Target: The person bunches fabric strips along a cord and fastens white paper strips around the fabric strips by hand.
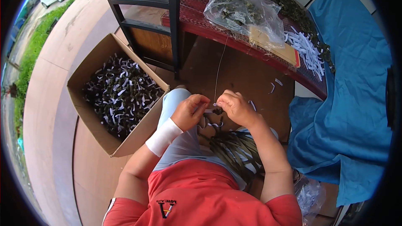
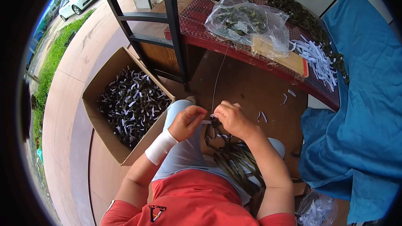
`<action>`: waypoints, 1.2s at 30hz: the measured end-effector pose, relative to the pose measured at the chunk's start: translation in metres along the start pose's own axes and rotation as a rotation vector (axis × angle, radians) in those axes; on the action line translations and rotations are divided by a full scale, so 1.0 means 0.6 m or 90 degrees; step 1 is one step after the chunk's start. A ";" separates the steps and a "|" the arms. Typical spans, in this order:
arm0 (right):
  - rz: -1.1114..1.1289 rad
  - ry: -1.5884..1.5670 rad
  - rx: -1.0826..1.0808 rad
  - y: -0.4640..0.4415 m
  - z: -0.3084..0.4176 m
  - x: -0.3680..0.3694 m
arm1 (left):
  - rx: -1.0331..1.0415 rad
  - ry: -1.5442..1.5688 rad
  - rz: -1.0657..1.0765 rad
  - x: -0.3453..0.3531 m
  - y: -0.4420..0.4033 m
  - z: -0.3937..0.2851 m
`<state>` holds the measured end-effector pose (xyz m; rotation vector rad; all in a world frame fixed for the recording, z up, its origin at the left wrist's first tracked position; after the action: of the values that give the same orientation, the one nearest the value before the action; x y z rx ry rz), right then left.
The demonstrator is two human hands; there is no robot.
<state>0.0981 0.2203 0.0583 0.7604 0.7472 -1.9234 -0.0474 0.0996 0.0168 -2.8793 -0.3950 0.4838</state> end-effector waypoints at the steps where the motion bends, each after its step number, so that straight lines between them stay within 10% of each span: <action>1: 0.006 0.058 -0.026 0.006 0.016 -0.011 | -0.004 -0.016 0.010 -0.003 -0.005 0.000; 10: 0.096 0.307 -0.025 -0.017 -0.007 -0.008 | 0.025 -0.199 0.014 0.020 -0.056 -0.005; 14: -0.111 0.268 0.096 -0.065 -0.067 -0.082 | 0.176 -0.472 0.032 0.018 -0.059 -0.006; 22: -0.064 -0.238 0.082 -0.127 0.106 -0.123 | 0.165 -0.627 0.127 -0.010 -0.008 0.024; 25: 0.024 -0.077 -0.100 -0.210 0.155 -0.024 | 0.064 -0.619 0.234 -0.010 0.015 0.029; 28: -0.002 -0.302 -0.136 -0.256 0.210 0.041 | 0.123 -0.588 0.128 -0.015 0.027 0.029; 31: -0.038 -0.050 -0.327 -0.212 0.227 0.059 | 0.188 -0.378 -0.072 -0.003 0.025 0.061; 36: 0.243 0.020 -0.331 -0.041 0.222 0.147 | 0.121 -0.607 0.380 0.044 0.033 0.036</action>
<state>0.0135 0.0840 0.0802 0.5564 0.9890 -1.2982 -0.0262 0.0917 -0.0155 -2.3380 0.4024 1.8610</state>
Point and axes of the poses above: each hand's wrist, its own y-axis away from the middle knuckle, its own x-axis out of the palm, z = x × y, the point moved 2 cm from there along -y, towards the middle knuckle, and after that the axes turned 2 degrees about x, right-handed, at the moved point
